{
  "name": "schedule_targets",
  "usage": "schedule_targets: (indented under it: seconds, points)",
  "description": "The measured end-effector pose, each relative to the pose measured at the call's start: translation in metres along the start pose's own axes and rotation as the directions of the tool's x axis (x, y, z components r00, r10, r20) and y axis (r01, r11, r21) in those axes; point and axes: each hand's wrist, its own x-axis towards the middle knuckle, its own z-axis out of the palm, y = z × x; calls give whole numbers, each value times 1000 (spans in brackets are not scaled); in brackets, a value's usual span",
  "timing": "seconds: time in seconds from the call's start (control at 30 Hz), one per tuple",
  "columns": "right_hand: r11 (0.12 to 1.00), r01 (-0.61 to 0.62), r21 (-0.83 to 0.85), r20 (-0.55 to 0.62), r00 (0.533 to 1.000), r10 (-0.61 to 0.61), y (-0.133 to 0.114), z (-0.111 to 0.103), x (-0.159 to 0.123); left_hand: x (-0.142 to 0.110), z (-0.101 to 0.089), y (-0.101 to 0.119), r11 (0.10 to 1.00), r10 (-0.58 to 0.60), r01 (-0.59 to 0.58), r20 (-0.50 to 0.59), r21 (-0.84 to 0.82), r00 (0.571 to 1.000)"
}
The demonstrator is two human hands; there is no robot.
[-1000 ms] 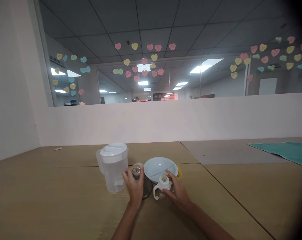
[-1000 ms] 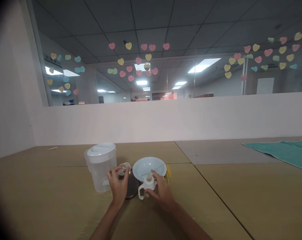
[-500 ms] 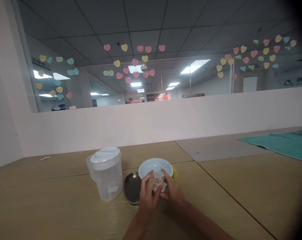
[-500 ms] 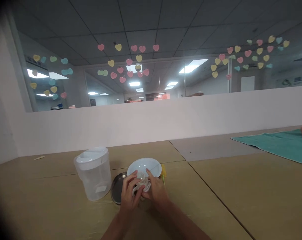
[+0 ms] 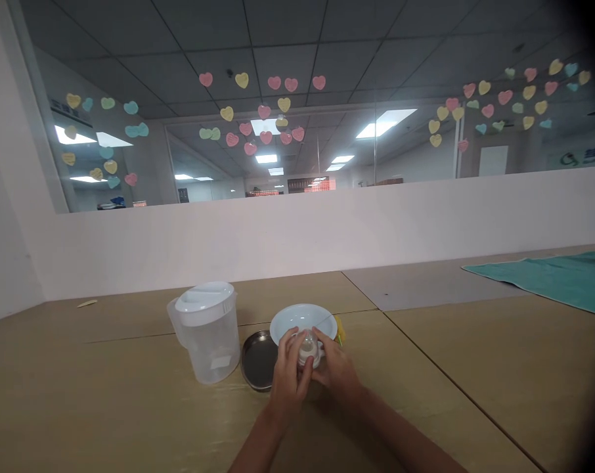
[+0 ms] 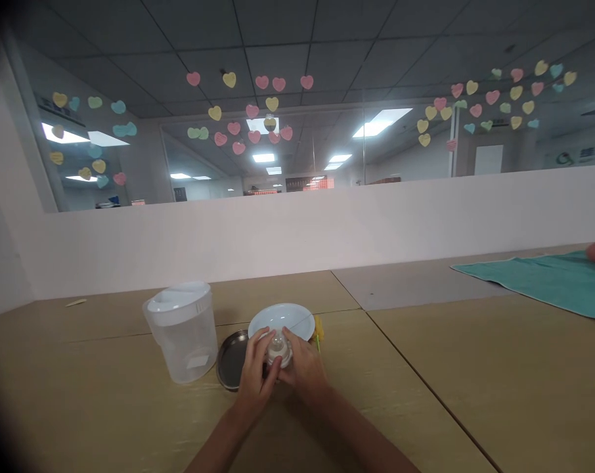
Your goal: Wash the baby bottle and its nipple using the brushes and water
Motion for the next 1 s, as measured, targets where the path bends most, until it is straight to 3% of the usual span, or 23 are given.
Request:
schedule_targets:
  seconds: [0.2, 0.4, 0.77, 1.0]
  points:
    - [996, -38, 83, 27, 999, 35, -6, -3, -2, -3, 3, 1, 980, -126, 128, 20, -154, 992]
    - [993, -63, 99, 14, 998, 61, -9, -2, -2, -4, 2, -2, 957, -200, 206, 51, -203, 978]
    - [972, -103, 214, -45, 992, 115, -13, 6, -4, -7, 4, -4, 970, -169, 168, 6, -175, 986]
    - [983, -83, 163, -76, 992, 96, -17, 5, -4, -7, 5, -5, 971, -165, 162, -5, -174, 986]
